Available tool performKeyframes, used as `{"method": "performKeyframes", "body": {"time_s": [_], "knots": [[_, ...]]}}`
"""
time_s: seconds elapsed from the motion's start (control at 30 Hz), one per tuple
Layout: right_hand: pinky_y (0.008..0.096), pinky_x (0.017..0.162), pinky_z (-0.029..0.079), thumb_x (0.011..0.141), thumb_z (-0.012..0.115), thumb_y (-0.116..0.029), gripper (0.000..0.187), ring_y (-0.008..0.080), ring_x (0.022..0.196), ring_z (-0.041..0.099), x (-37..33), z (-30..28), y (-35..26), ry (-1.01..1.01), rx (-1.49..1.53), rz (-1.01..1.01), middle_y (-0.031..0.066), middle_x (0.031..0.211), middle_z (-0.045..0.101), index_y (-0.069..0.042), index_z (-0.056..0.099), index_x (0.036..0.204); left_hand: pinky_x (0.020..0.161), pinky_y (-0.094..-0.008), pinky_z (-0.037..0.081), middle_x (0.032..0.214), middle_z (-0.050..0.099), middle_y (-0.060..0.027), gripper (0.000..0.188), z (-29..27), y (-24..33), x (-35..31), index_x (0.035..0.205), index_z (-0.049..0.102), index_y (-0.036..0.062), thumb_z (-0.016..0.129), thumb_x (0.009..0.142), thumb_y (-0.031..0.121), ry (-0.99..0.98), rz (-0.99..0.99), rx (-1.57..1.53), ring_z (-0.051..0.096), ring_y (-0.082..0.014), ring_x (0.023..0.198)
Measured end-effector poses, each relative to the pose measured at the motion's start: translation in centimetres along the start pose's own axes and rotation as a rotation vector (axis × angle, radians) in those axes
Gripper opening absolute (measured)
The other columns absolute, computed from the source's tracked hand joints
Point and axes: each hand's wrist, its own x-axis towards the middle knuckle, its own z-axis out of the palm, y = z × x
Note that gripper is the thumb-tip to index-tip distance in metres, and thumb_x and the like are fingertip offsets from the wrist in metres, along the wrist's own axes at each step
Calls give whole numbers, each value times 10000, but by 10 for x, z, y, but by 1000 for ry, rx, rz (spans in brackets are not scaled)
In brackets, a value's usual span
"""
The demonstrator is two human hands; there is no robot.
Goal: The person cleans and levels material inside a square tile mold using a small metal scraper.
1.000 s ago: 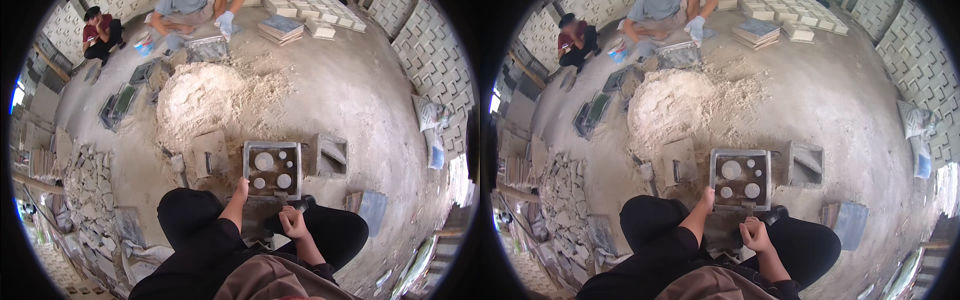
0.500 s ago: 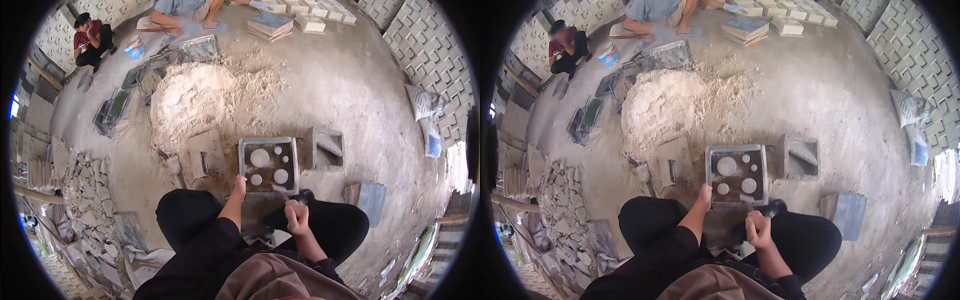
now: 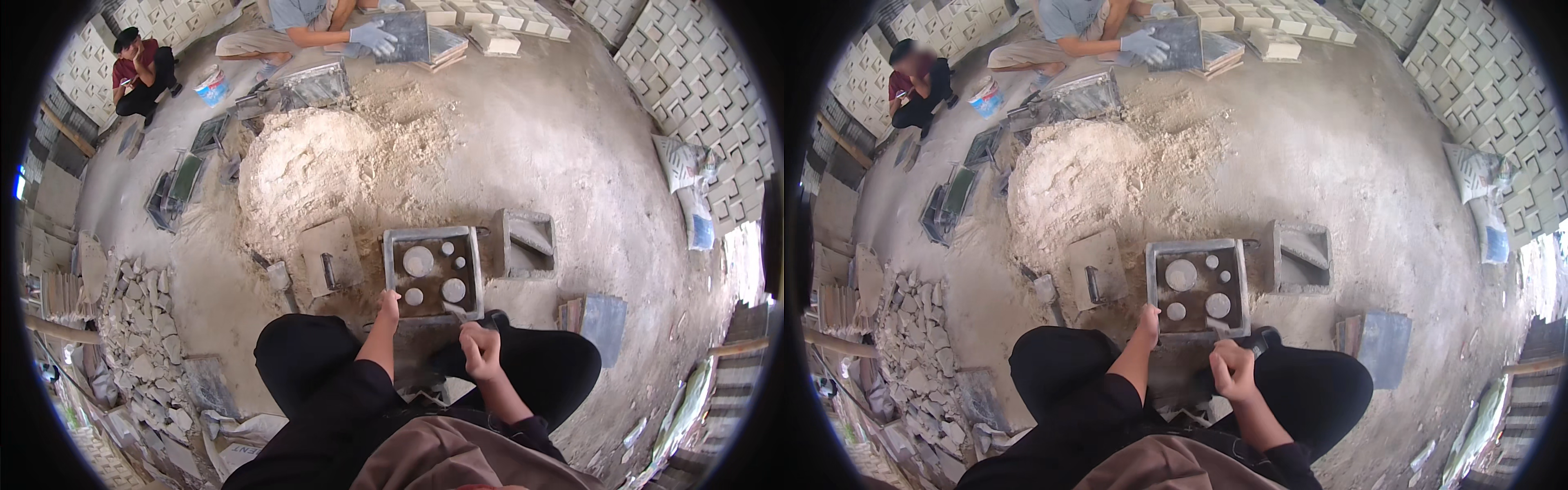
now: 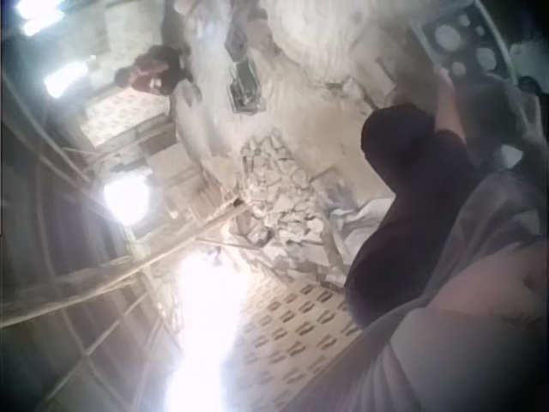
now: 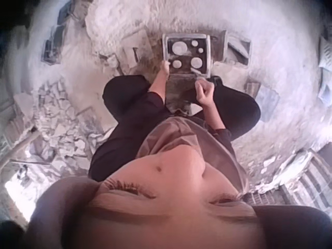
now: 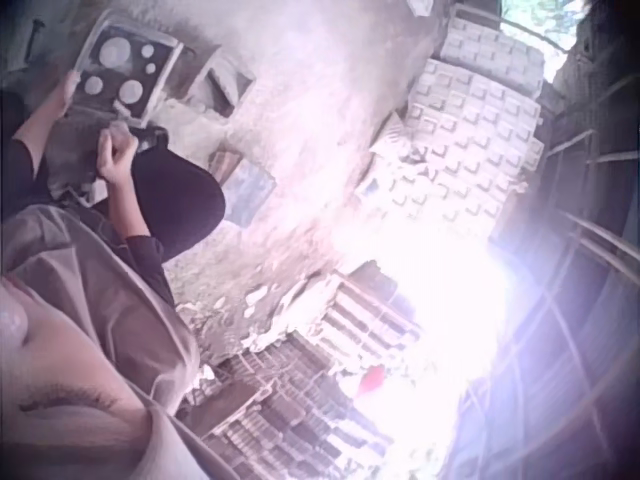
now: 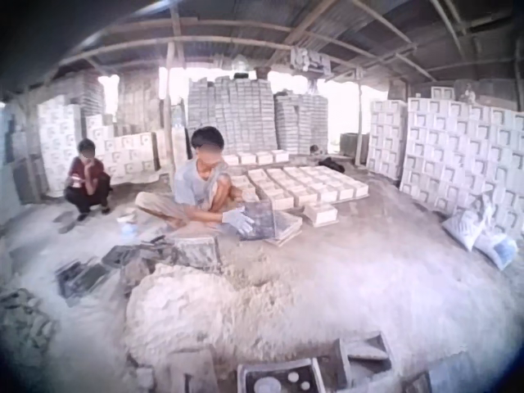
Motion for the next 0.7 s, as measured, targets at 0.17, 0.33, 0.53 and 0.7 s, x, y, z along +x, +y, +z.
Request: {"method": "performKeyframes", "body": {"time_s": [0.17, 0.33, 0.53, 0.7], "knots": [[351, 787, 403, 855, 379, -60, 338, 153, 497, 375, -15, -9, 25, 70, 93, 135, 32, 512, 385, -27, 367, 519, 970, -437, 201, 1185, 304, -211, 537, 11, 1, -4, 1115, 418, 53, 516, 646, 294, -121, 47, 68, 267, -321, 1149], [317, 753, 383, 922, 333, -118, 402, 135, 522, 370, 3, 17, -4, 108, 85, 117, 22, 526, 397, -42, 357, 529, 937, -400, 251, 1147, 366, -200, 480, -2, 7, -6, 1063, 454, 40, 516, 655, 284, -101, 57, 17, 335, -298, 1089], [326, 796, 389, 916, 322, -100, 368, 120, 525, 365, 4, 18, 17, 97, 158, 235, 20, 546, 399, -36, 355, 555, 680, -272, 301, 732, 335, 1, 105, 13, 18, -21, 711, 413, 88, 458, 748, 175, 62, 118, -87, 336, -134, 696], [305, 636, 358, 904, 392, -168, 362, 151, 569, 396, 10, 26, -5, 164, 124, 289, 31, 544, 398, -35, 393, 567, 877, -360, 295, 1020, 416, -149, 334, 10, 26, -31, 868, 459, 31, 537, 647, 268, -119, 60, 18, 379, -239, 973]]}}
